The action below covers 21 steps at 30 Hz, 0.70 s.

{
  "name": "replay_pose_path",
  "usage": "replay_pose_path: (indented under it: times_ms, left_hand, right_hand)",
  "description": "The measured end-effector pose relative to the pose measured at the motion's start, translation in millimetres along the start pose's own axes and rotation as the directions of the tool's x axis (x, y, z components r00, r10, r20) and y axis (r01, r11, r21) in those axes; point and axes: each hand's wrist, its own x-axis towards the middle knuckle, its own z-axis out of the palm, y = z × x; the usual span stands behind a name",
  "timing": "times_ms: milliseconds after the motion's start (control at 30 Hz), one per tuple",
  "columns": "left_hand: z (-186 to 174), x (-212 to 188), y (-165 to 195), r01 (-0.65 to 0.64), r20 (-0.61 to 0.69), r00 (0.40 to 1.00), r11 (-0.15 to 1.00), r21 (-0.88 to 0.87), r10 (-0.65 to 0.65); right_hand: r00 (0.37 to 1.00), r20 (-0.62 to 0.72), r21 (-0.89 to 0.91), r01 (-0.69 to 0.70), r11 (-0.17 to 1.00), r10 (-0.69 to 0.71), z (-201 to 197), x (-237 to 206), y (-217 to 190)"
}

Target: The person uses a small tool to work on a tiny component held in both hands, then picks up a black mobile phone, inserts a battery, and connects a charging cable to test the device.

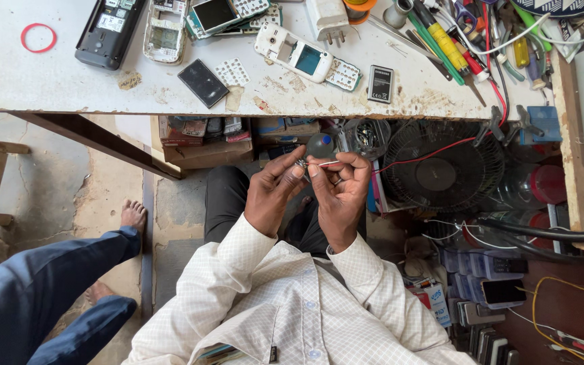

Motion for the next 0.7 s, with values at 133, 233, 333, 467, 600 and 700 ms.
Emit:
replay_pose_path:
  times_ms: [133,233,333,467,600,700]
  left_hand:
    - [2,0,0,-0.016,0.010,1.000,1.000,-0.016,0.016]
    - [4,0,1,-0.003,0.006,1.000,1.000,-0.005,0.003]
    - [7,-1,2,-0.009,0.010,1.000,1.000,-0.020,0.009]
    - [10,-2,3,-0.016,-0.001,1.000,1.000,0.016,0.016]
    - [12,-2,0,-0.040,-0.001,0.999,0.999,0.032,0.040]
    - [14,-3,-3,-0.074,-0.003,0.997,0.997,0.038,0.074]
  right_hand:
    - [1.000,0.013,-0.016,0.022,1.000,-0.022,0,1,-3]
    - [1.000,0.007,-0.025,0.021,0.999,-0.021,0,1,-5]
    - [1.000,0.003,-0.038,0.025,0.999,-0.025,0,1,-8]
    - [0.999,0.014,-0.056,0.038,0.998,-0.037,-1,1,-10]
    - [0.999,0.009,-0.049,0.049,0.998,-0.049,-2,0,-10]
    - [0.999,0.010,-0.037,0.031,0.999,-0.030,-2,0,-10]
